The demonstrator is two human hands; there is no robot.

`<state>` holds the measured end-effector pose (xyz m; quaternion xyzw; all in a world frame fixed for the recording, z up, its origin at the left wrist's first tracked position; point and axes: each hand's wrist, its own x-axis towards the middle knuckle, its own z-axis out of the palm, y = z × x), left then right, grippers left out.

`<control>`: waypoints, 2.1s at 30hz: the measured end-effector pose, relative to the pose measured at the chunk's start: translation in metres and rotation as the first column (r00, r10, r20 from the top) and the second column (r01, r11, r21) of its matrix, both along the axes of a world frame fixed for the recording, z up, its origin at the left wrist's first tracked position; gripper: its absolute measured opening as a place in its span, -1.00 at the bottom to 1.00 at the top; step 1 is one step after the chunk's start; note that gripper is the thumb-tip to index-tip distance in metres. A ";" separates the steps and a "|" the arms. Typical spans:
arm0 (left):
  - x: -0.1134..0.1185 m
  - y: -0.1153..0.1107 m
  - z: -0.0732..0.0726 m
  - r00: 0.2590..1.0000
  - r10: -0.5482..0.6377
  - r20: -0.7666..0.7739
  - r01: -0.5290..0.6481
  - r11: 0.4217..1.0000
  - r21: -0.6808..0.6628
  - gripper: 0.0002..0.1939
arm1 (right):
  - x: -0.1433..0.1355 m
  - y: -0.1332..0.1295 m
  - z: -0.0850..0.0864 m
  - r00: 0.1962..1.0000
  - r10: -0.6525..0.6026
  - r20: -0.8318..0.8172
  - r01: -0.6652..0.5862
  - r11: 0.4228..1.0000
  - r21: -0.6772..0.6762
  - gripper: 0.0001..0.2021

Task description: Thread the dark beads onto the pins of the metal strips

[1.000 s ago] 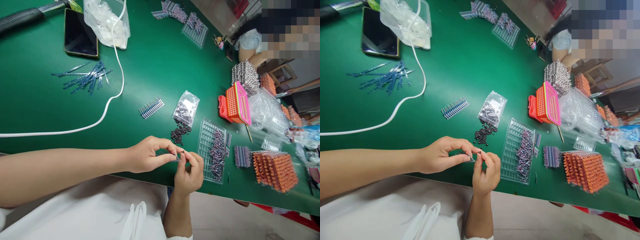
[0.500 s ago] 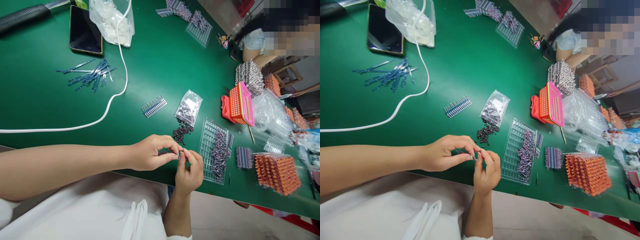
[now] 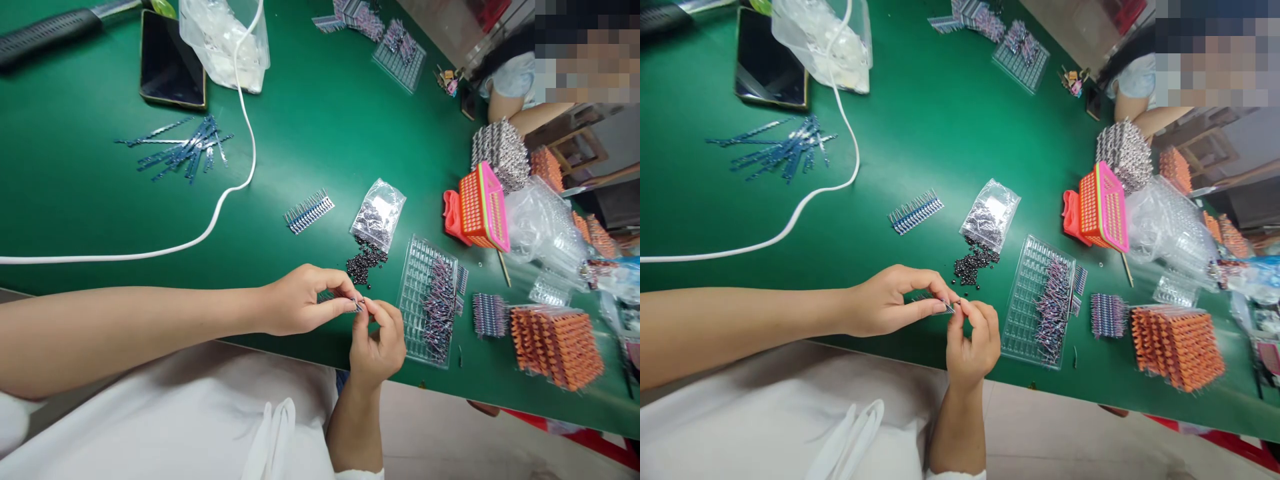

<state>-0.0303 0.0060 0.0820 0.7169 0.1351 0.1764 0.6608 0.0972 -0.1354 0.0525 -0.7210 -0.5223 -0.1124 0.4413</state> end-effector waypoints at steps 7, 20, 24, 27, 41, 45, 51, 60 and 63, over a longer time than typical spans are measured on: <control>0.004 -0.001 0.003 0.992 0.042 -0.118 -0.065 0.978 -0.199 -0.80 | -0.011 0.000 0.003 0.903 -0.011 -0.429 0.026 0.999 0.030 -0.95; 0.004 -0.004 0.000 0.992 0.015 -0.124 -0.052 0.953 -0.299 -0.81 | -0.012 0.000 0.001 0.796 0.059 -0.602 -0.010 0.996 0.084 -0.96; 0.004 -0.004 0.001 0.991 0.029 -0.127 -0.064 0.958 -0.280 -0.81 | -0.012 0.001 0.000 0.802 0.056 -0.595 -0.005 0.996 0.088 -0.97; 0.004 -0.004 0.002 0.991 0.031 -0.129 -0.066 0.958 -0.279 -0.80 | -0.012 0.001 0.000 0.813 0.047 -0.580 -0.005 0.997 0.075 -0.95; 0.004 -0.003 0.002 0.988 0.042 -0.148 -0.068 0.983 -0.171 -0.79 | -0.012 0.001 0.003 0.844 0.016 -0.537 -0.004 1.000 0.023 -0.93; 0.003 -0.002 0.002 0.988 0.029 -0.152 -0.051 0.988 -0.144 -0.79 | -0.011 0.001 0.004 0.803 0.061 -0.593 -0.033 0.998 0.059 -0.95; 0.004 -0.001 0.000 0.988 0.025 -0.150 -0.046 0.989 -0.141 -0.78 | -0.008 -0.001 0.004 0.740 0.078 -0.669 -0.070 0.997 0.038 -0.93; 0.003 0.000 0.002 0.976 -0.011 -0.216 -0.018 0.992 -0.128 -0.77 | -0.005 -0.002 0.004 0.677 0.076 -0.732 -0.090 0.996 0.020 -0.91; 0.003 0.001 0.004 0.973 -0.025 -0.231 -0.003 0.993 -0.121 -0.75 | -0.002 -0.001 0.002 0.615 0.110 -0.781 -0.119 0.992 0.046 -0.91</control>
